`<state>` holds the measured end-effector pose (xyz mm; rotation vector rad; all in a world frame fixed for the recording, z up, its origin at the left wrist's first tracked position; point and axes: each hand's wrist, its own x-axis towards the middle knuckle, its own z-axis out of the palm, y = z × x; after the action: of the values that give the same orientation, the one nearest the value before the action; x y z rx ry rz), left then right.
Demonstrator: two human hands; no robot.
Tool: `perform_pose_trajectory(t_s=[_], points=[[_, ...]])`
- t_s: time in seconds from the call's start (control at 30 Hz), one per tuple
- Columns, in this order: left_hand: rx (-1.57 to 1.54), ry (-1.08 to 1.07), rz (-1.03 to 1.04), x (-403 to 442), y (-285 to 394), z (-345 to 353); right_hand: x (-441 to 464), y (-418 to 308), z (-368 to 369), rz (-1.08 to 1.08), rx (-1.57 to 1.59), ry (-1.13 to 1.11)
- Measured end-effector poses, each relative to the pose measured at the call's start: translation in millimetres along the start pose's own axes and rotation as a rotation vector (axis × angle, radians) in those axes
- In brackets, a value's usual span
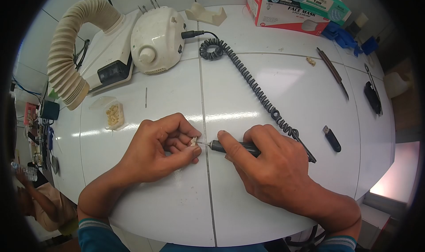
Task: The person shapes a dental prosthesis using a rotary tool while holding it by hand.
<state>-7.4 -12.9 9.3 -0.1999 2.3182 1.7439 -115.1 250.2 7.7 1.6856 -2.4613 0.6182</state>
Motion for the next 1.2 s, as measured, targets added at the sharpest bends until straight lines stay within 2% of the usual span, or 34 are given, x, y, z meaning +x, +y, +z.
perform_pose_trajectory(t_s=[1.2], points=[[0.026, 0.007, 0.011, 0.9, 0.5, 0.3, -0.3, -0.4, 0.7, 0.006, -0.014, 0.002]])
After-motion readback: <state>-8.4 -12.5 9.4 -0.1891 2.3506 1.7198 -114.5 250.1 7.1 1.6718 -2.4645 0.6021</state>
